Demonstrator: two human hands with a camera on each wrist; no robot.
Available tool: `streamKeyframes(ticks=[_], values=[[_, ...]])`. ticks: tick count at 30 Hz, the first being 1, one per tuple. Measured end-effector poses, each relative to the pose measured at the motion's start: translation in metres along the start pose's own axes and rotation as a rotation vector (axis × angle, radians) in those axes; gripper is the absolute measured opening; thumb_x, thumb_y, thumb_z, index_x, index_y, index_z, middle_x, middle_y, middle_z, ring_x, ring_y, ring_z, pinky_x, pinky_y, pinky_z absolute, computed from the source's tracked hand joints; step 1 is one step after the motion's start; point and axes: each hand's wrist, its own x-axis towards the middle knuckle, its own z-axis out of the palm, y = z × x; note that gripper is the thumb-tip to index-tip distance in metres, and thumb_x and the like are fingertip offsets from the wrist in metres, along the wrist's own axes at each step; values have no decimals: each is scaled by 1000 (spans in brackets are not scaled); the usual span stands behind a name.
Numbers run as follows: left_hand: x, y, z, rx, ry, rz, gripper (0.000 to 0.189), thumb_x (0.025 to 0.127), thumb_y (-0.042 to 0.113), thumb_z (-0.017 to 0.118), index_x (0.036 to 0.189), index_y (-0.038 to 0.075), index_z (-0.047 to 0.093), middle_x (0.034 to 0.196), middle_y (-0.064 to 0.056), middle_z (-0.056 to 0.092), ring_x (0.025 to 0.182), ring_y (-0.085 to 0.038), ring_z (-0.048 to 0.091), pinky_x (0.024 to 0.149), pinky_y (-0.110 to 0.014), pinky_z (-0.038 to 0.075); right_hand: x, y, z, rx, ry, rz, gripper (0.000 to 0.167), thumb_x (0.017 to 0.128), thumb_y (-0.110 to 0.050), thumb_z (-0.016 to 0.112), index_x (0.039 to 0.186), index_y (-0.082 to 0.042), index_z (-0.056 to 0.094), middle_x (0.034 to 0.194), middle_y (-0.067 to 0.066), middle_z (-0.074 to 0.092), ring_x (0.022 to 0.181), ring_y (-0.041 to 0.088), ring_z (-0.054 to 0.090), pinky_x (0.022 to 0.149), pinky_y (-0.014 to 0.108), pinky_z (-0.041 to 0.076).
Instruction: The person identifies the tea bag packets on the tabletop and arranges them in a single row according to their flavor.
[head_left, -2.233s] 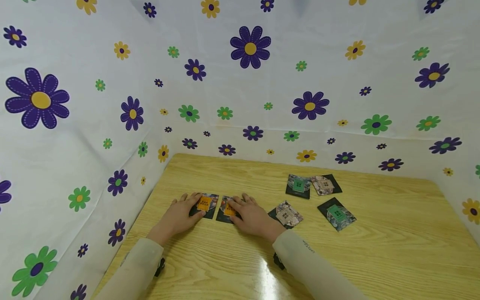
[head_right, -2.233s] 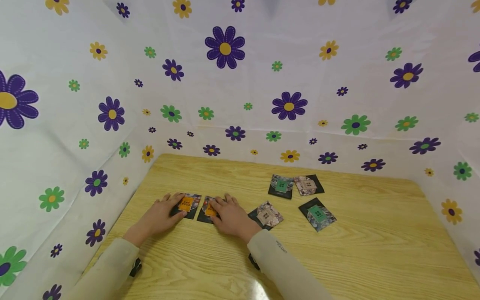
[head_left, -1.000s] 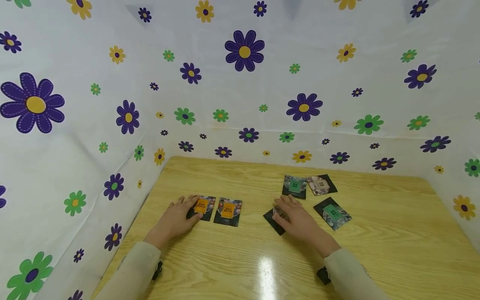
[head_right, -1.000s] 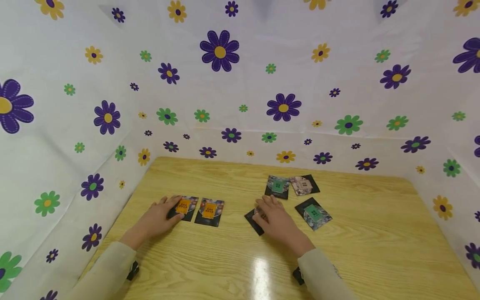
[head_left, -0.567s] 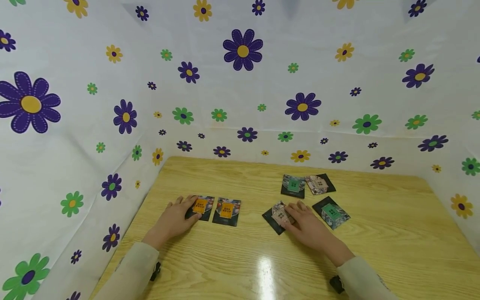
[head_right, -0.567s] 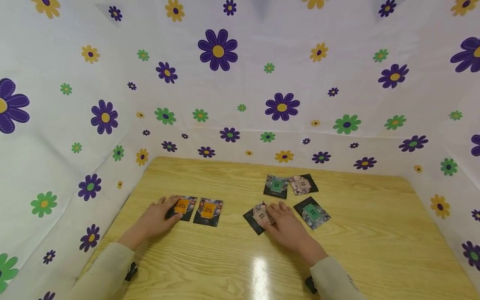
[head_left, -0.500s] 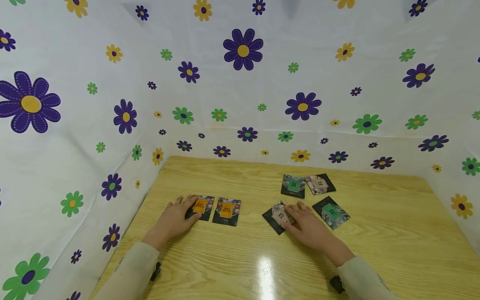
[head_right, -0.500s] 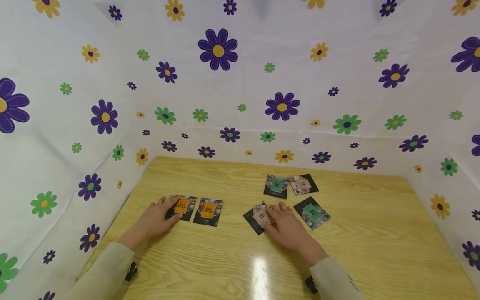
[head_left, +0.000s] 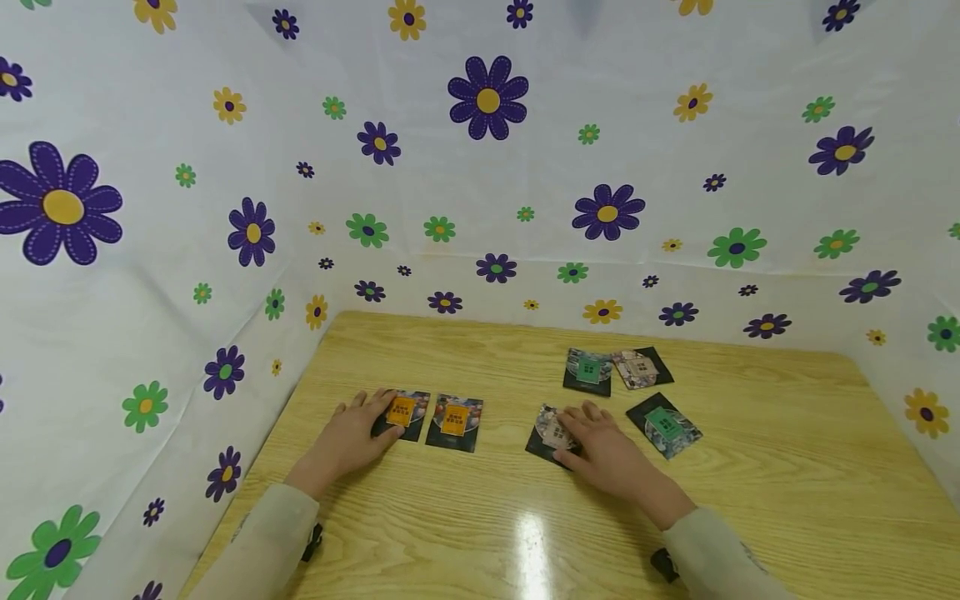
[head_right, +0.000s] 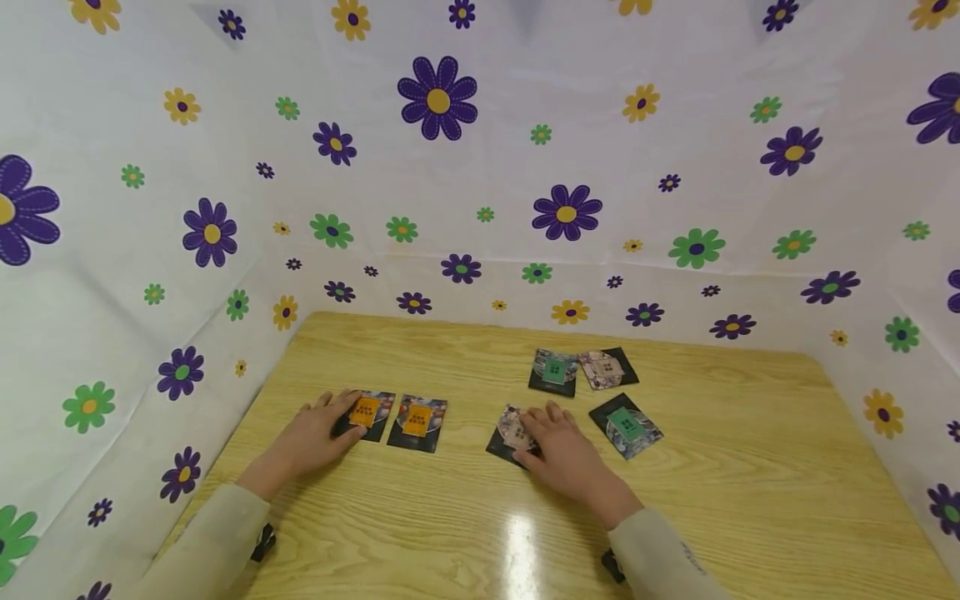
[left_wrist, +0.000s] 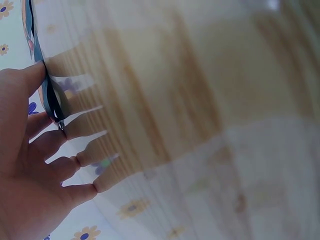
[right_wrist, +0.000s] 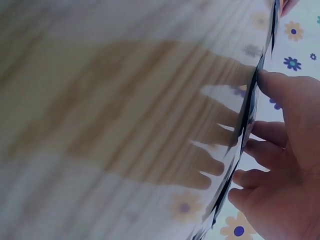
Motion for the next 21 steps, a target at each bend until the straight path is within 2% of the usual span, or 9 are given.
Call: streamKeyframes(ticks=[21], values=[[1,-4,4,3,14,6,70,107,47,59,165,12,39,168,-20,39,154,-55,31,121,-78,25,13,-12,5,21,-39,-44,61,109,-31,59,160,-1,43,163,26,44,154,57,28,123,74,24]])
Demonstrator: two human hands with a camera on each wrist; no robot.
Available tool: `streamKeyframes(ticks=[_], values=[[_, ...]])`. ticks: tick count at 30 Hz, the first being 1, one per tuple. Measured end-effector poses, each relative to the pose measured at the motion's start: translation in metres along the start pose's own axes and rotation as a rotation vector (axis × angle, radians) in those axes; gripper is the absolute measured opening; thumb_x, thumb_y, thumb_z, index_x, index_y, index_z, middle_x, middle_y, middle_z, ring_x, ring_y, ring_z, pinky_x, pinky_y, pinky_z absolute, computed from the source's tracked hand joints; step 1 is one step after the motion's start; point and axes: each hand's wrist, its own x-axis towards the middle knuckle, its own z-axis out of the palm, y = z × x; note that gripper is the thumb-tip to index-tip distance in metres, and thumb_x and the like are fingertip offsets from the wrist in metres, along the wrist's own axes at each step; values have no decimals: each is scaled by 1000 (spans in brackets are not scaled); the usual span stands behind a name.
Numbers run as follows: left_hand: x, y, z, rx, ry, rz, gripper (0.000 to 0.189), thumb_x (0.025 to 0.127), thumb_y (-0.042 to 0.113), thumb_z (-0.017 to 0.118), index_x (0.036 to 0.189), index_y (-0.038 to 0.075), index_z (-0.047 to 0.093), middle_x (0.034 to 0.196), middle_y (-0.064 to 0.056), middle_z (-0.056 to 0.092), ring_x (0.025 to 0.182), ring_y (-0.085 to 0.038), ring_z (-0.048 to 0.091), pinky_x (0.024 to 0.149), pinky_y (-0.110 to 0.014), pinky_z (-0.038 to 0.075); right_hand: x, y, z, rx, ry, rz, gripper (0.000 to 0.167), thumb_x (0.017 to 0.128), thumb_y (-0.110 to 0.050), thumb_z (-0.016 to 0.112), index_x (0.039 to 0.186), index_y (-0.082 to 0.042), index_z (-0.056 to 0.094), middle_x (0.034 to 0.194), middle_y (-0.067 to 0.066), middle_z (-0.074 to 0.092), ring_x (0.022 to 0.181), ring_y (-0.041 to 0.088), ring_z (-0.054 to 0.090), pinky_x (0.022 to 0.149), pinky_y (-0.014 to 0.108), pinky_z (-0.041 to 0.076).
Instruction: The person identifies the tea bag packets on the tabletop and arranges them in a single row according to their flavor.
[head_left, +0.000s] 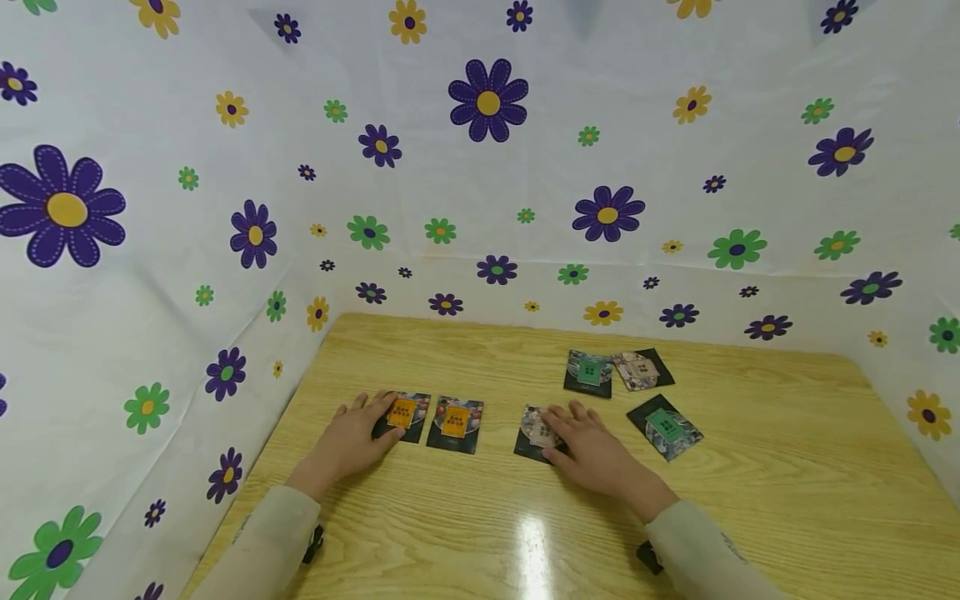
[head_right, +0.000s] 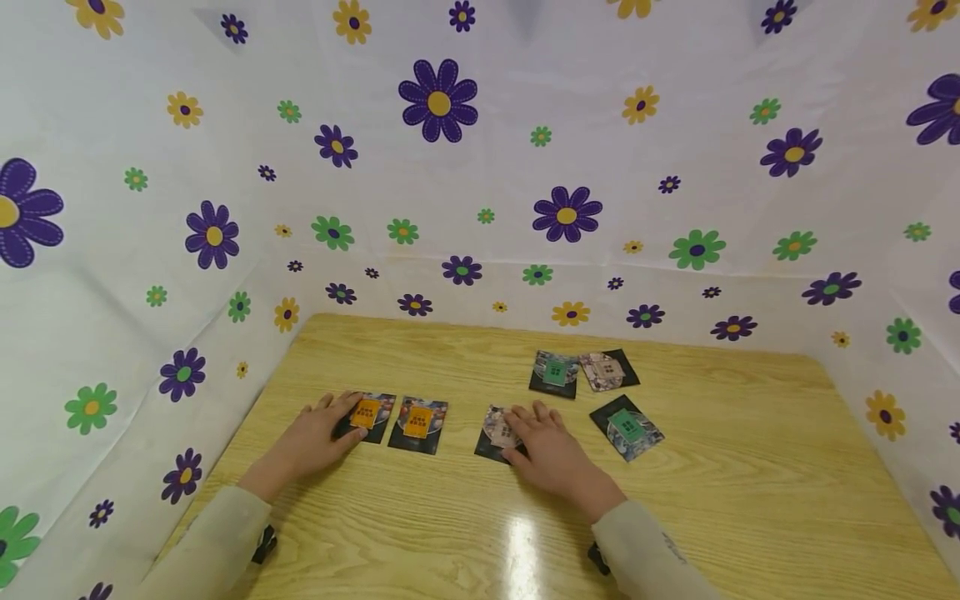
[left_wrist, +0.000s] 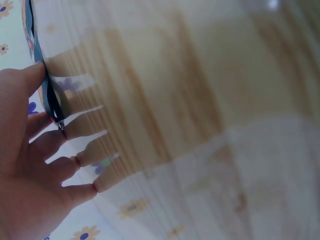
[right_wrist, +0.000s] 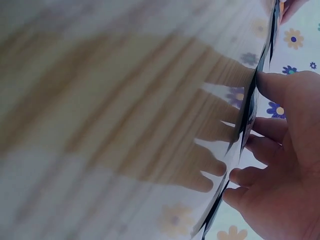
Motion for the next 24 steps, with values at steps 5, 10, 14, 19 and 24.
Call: streamKeyframes(ticks=[5,10,14,19,24], values=[[0,0,1,-4,-1,1,70,107,47,59,164,11,39,168,-21,39,154,-55,31,120,-78,25,6,-4,3,4,-19,-21,61,110,-31,58,160,-1,42,164,25,43,154,57,27,123,74,24],[-1,2,0,-6,2,3,70,107,46,60,164,11,40,168,-21,39,153,-55,32,120,-77,25,12,-10,5,19,-33,-22,61,110,-30,58,161,-2,42,165,25,41,155,57,26,124,74,22],[-2,3,0,-6,1,1,70,107,46,60,164,11,40,168,-20,39,154,-55,32,120,-77,25,15,-13,5,27,-45,-24,61,110,-30,58,161,-2,42,166,24,41,156,56,24,125,73,21],[-3,4,-2,-11,5,-2,69,107,45,60,164,11,40,167,-21,39,153,-56,32,120,-78,25,19,-15,7,31,-60,-25,62,110,-33,58,162,-3,41,167,24,39,157,55,23,126,72,20],[-3,5,-4,-10,6,-3,69,107,45,60,164,10,40,167,-21,39,153,-56,32,120,-78,25,23,-16,9,40,-64,-42,62,110,-33,57,162,-4,40,168,23,38,157,55,23,127,71,20]])
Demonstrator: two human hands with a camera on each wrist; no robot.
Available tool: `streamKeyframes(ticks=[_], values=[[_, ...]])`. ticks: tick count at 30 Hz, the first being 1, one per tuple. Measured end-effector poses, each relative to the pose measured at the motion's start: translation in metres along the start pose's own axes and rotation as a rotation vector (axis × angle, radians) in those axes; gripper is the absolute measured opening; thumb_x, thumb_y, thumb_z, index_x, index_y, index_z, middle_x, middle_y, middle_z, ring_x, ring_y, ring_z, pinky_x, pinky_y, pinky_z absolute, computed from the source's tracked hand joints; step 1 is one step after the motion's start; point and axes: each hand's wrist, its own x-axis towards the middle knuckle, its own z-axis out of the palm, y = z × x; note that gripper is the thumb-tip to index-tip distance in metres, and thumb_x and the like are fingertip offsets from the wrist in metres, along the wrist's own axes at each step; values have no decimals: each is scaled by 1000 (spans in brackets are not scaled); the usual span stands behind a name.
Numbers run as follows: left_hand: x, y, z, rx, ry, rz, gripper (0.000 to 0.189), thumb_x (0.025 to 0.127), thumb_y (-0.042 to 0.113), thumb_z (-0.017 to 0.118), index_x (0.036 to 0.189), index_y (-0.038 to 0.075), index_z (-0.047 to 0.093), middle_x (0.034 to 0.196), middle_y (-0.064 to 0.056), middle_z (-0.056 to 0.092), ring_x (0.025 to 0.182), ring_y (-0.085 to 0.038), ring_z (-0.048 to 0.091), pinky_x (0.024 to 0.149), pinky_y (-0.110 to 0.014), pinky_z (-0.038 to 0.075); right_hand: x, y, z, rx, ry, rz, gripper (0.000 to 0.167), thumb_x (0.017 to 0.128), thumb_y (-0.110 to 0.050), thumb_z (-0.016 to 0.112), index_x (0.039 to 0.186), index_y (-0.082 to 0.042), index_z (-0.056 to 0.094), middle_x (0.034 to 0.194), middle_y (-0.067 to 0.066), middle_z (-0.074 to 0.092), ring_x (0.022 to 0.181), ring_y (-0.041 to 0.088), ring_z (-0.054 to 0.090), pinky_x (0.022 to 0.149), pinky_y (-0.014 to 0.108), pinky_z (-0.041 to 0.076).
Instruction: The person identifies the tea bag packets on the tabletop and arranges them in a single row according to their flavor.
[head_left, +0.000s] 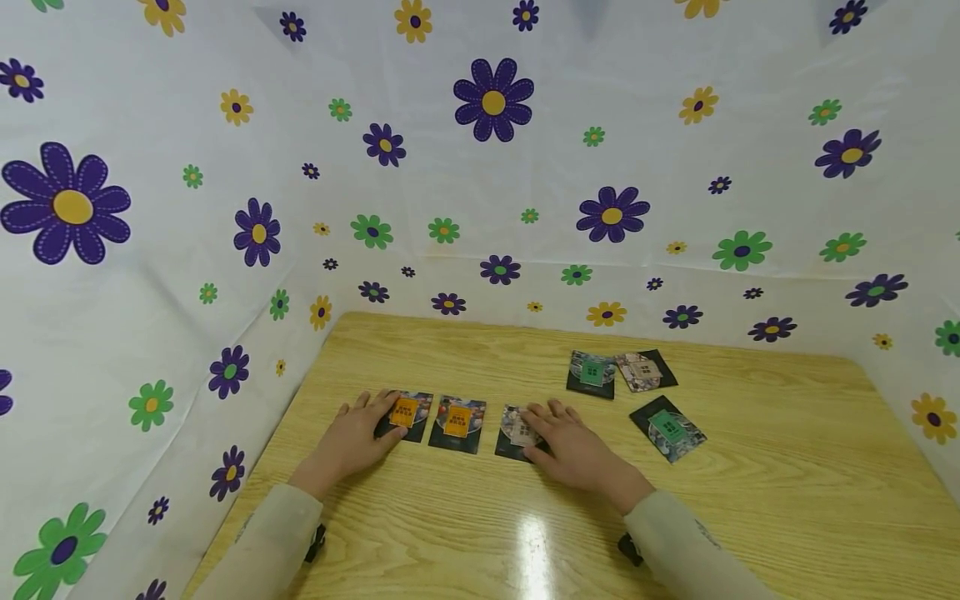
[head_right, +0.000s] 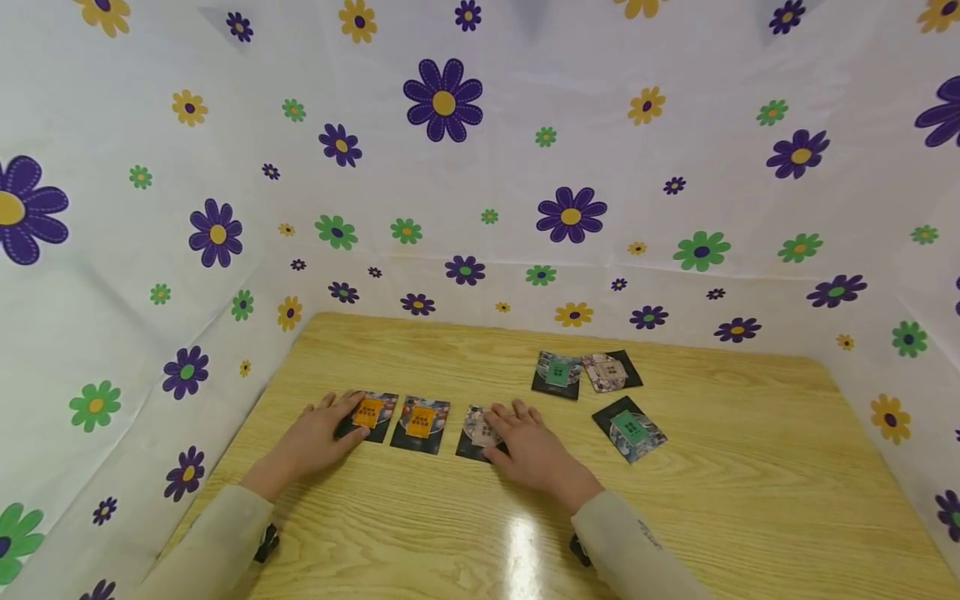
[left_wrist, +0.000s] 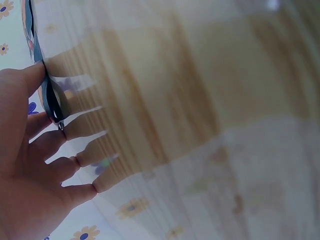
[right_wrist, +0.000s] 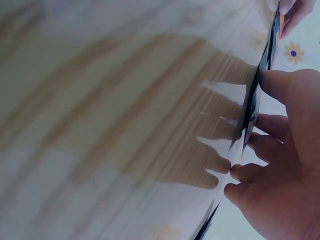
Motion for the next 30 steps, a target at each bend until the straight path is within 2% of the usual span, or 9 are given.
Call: streamKeyframes(ticks=[5,30], values=[[1,0,0,5,-8,-1,70,107,45,60,164,11,40,167,-21,39,154,-55,31,120,-78,25,2,-2,0,9,2,-24,61,110,-31,58,161,-2,42,166,25,39,155,58,24,125,72,23],[-1,3,-3,-1,-13,-7,69,107,44,60,164,10,39,168,-21,39,154,-55,31,121,-78,24,9,-9,-2,-30,-35,7,60,111,-33,56,163,-7,41,168,20,39,156,58,23,124,72,25]])
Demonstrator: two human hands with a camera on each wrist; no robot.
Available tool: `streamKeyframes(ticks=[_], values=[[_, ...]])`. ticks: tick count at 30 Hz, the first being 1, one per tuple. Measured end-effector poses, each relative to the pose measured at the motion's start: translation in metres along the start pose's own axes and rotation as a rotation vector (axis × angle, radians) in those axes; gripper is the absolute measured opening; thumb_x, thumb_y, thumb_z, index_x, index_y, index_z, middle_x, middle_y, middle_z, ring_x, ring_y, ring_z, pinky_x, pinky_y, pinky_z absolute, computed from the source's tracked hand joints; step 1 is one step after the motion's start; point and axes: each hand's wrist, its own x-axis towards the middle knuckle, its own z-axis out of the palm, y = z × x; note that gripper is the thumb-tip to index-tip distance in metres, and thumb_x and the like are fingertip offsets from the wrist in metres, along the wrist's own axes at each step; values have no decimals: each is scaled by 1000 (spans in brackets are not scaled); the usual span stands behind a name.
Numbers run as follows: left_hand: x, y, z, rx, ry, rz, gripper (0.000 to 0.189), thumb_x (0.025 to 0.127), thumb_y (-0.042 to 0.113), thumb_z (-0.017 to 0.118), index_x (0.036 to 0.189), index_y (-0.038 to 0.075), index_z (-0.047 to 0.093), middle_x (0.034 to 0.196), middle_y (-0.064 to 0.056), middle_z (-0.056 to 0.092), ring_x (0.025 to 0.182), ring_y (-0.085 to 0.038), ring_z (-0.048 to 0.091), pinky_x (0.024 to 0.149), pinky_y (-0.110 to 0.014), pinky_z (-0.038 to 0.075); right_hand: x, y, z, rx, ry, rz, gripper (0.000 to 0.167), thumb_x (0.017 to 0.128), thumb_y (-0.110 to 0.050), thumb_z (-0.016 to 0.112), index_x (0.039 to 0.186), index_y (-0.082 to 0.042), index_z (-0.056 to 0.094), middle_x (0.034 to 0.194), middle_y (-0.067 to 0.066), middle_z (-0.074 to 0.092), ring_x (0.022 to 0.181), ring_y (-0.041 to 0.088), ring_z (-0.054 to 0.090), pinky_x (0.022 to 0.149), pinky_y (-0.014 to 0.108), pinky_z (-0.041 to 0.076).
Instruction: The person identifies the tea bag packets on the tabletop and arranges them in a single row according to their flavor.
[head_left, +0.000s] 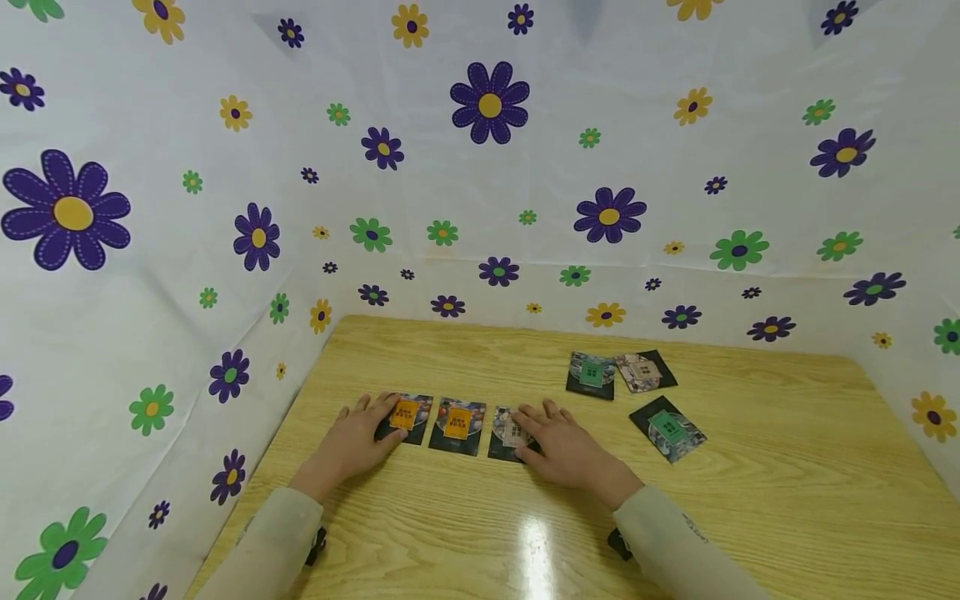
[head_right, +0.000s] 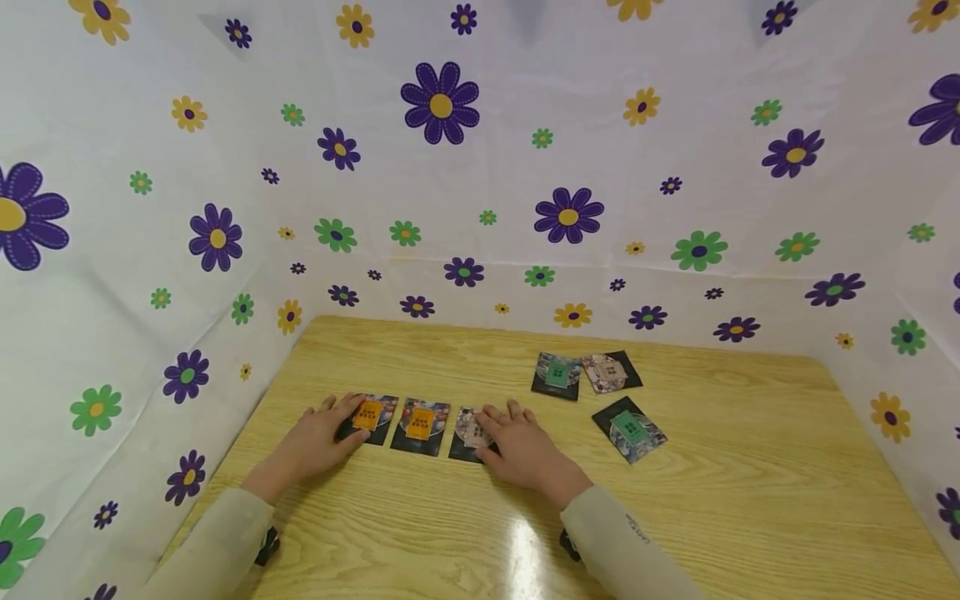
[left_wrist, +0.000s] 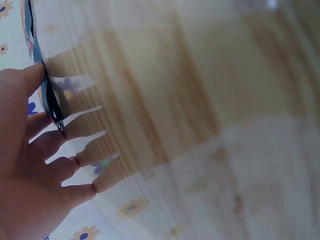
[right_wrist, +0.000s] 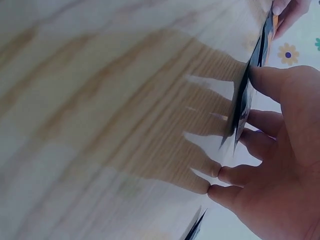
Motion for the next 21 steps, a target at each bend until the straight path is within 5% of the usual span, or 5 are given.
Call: streamKeyframes(ticks=[10,21], values=[[0,2,0,6,4,0,69,107,44,60,164,9,40,167,-23,39,153,-56,32,120,-78,25,-3,15,-15,72,10,44,65,111,-35,56,165,-5,36,172,24,27,158,55,21,126,72,21],[0,2,0,4,3,-3,70,107,44,60,164,10,40,167,-22,39,153,-56,32,120,-78,24,-20,88,-63,-30,155,123,60,110,-28,58,158,4,44,165,33,36,152,61,27,120,79,23]])
